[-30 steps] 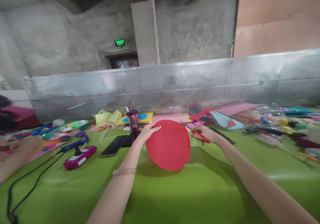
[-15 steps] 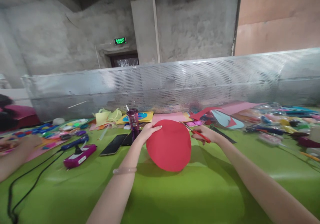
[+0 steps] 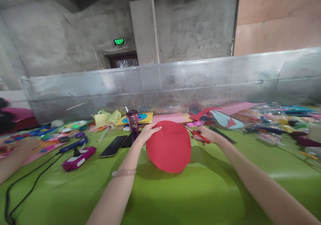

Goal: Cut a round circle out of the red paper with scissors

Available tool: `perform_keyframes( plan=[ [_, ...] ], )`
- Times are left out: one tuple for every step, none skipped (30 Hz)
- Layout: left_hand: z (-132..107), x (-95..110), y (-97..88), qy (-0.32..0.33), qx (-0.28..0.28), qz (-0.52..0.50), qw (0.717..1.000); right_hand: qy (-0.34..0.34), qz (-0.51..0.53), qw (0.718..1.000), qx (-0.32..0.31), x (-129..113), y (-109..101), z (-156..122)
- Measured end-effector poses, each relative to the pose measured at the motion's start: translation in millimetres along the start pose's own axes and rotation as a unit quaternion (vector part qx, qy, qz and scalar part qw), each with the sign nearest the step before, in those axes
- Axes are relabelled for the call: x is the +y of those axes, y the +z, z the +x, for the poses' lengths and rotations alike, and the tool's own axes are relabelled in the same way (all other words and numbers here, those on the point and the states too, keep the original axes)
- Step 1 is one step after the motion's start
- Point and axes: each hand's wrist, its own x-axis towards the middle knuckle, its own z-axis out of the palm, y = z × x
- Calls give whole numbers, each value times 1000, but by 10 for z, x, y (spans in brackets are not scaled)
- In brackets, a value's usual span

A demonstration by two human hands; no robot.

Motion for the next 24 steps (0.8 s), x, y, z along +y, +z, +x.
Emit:
perform_keyframes(
  plan=[
    [0, -2, -1, -2, 0, 1, 1000, 0, 0, 1000, 3, -3, 2, -1],
    [1, -3, -2, -3, -1, 2, 1000, 2, 1, 1000, 6, -5, 4, -1],
    [1, -2, -2, -4, -2, 3, 1000, 5, 2, 1000, 10, -6, 8, -1],
    [1, -1, -2, -3, -3, 5, 1000, 8, 4, 1000, 12, -5, 12, 1],
    [1, 1, -2, -2, -4, 6, 1000, 12, 5, 1000, 14, -3, 16, 4],
    [1, 3, -2, -1, -3, 6, 1000, 16, 7, 1000, 15, 1, 20, 7],
    [1, 4, -2, -1, -2, 5, 1000, 17, 8, 1000, 15, 4, 22, 10],
    [2, 3, -3, -1, 0, 2, 1000, 17, 9, 1000, 15, 5, 22, 12],
    [3, 0, -5, -2, 0, -1, 1000, 17, 10, 1000, 15, 3, 21, 11],
    [5, -5, -7, -3, -2, -6, 1000, 15, 10, 1000, 15, -2, 18, 9],
    [8, -12, -10, -5, -3, -9, 1000, 14, 9, 1000, 14, -11, 13, 4],
    [12, -20, -14, -6, -4, -11, 1000, 13, 8, 1000, 12, -22, 8, -3],
    [18, -30, -18, -8, -4, -11, 1000, 12, 7, 1000, 11, -34, 3, -12],
    [26, -40, -23, -10, -2, -10, 1000, 10, 5, 1000, 7, -45, -2, -21],
    [34, -49, -27, -12, -1, -7, 1000, 9, 4, 1000, 3, -54, -6, -28],
    [42, -58, -32, -13, 0, -4, 1000, 6, 1, 1000, 0, -60, -9, -34],
    [49, -64, -36, -14, 1, -2, 1000, 4, -1, 1000, -1, -62, -11, -37],
    [55, -67, -40, -14, 2, 0, 1000, 2, -4, 1000, 0, -60, -11, -37],
    [58, -67, -43, -13, 4, 1, 1000, 1, -7, 1000, 4, -56, -11, -34],
    [59, -63, -45, -12, 6, 2, 1000, 3, -9, 1000, 11, -50, -10, -29],
    [59, -56, -45, -11, 10, 2, 1000, 6, -8, 1000, 20, -45, -9, -24],
    [56, -47, -43, -10, 16, 2, 1000, 8, -1, 1000, 27, -42, -8, -18],
    [52, -37, -41, -9, 22, 0, 1000, 8, 10, 999, 35, -42, -6, -14],
    [48, -27, -37, -6, 31, -3, 1000, 7, 24, 999, 42, -45, -4, -10]
  ],
)
